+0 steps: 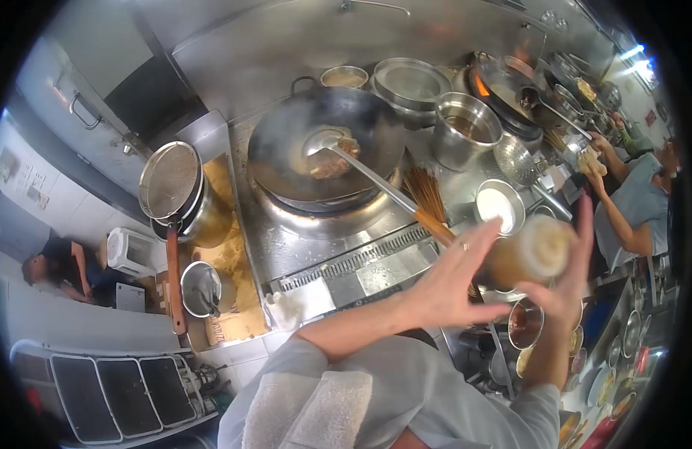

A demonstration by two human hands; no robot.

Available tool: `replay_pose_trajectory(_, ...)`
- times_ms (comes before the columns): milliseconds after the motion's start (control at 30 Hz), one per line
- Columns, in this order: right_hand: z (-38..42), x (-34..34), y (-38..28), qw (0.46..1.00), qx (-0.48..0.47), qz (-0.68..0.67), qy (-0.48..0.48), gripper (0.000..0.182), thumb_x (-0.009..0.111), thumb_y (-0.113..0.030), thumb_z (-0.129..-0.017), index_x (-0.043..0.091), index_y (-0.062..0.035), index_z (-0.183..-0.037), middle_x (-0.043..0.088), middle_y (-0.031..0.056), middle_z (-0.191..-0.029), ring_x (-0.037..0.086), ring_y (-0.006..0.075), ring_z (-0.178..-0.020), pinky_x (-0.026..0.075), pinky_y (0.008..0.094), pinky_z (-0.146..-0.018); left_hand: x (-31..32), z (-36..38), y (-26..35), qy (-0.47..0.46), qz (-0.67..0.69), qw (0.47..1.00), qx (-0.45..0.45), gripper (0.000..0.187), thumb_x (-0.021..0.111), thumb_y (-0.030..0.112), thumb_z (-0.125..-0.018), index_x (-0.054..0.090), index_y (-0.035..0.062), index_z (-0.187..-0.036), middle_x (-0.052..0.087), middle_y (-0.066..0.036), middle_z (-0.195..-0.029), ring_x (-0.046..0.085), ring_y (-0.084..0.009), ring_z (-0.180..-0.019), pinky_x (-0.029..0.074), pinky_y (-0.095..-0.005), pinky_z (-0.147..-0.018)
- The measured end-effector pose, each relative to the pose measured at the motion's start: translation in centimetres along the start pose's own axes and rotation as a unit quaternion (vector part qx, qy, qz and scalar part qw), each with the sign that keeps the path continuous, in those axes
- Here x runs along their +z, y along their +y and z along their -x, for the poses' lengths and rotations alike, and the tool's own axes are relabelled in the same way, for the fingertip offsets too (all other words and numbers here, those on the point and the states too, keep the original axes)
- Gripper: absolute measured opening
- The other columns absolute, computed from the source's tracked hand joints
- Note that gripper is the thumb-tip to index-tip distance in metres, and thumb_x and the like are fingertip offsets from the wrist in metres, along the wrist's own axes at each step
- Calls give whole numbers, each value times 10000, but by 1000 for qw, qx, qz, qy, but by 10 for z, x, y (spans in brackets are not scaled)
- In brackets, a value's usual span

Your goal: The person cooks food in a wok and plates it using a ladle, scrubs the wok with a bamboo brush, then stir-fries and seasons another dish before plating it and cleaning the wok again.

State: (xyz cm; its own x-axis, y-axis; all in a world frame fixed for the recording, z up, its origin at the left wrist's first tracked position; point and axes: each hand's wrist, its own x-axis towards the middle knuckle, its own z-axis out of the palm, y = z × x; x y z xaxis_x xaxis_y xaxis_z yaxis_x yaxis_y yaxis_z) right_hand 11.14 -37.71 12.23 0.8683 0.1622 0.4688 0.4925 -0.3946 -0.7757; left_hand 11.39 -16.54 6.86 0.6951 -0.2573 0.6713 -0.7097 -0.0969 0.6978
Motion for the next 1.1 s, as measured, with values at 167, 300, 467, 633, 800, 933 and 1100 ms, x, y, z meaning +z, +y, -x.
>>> replay_pose_trajectory(167,-105,136,53,977,96,-68,-176,824,624,-418,-882,228,-12,-1479,522,208,-1315,535,330,-1180,396,371,-1030,-98,8,-48,146,-68,970,-184,789,825,257,-656,440,2,-1295,598,-167,-1202,599,-290,-1101,476,-403,-950)
replay_pose_trajectory(300,-97,221,138,864,32,302,-402,747,621,-112,-798,275,18,-1447,577,342,-1118,594,448,-1029,486,461,-871,-201,28,-72,156,-323,902,-239,799,827,266,-651,438,-22,-1287,634,-257,-1093,634,-366,-1032,509,-423,-892)
replay_pose_trajectory(467,-92,206,122,920,174,-63,-347,617,558,-69,-862,318,-62,-1430,586,168,-837,605,260,-660,505,349,-576,-279,36,-128,50,-503,812,-293,820,798,307,-649,411,41,-1322,618,-255,-1066,611,-421,-978,501,-455,-850)
replay_pose_trajectory(633,-67,212,105,825,310,-359,-307,546,536,-74,-923,311,-68,-1421,385,-31,-674,392,57,-458,376,234,-369,-284,0,-157,-121,-629,712,-288,786,795,272,-659,416,117,-1330,608,-183,-1087,614,-355,-1002,505,-420,-865)
replay_pose_trajectory(800,-62,200,99,797,319,-409,-310,532,556,-62,-913,340,-53,-1399,395,-35,-689,409,54,-497,382,235,-375,-284,-15,-193,-230,-733,595,-234,687,769,216,-688,447,156,-1292,617,-117,-1064,626,-294,-988,515,-390,-836)
replay_pose_trajectory(933,-64,192,97,771,337,-443,-310,522,563,-63,-912,351,-43,-1389,407,-35,-718,416,51,-514,375,226,-380,-289,-23,-196,-234,-739,585,-236,637,731,151,-712,453,175,-1284,620,-102,-1067,627,-285,-983,514,-383,-828)
replay_pose_trajectory(1100,-62,188,95,754,349,-466,-303,514,574,-74,-909,361,-34,-1374,421,-33,-747,415,43,-522,367,216,-386,-302,-25,-193,-221,-745,587,-227,658,749,141,-691,452,171,-1278,616,-101,-1071,627,-285,-980,515,-383,-824)
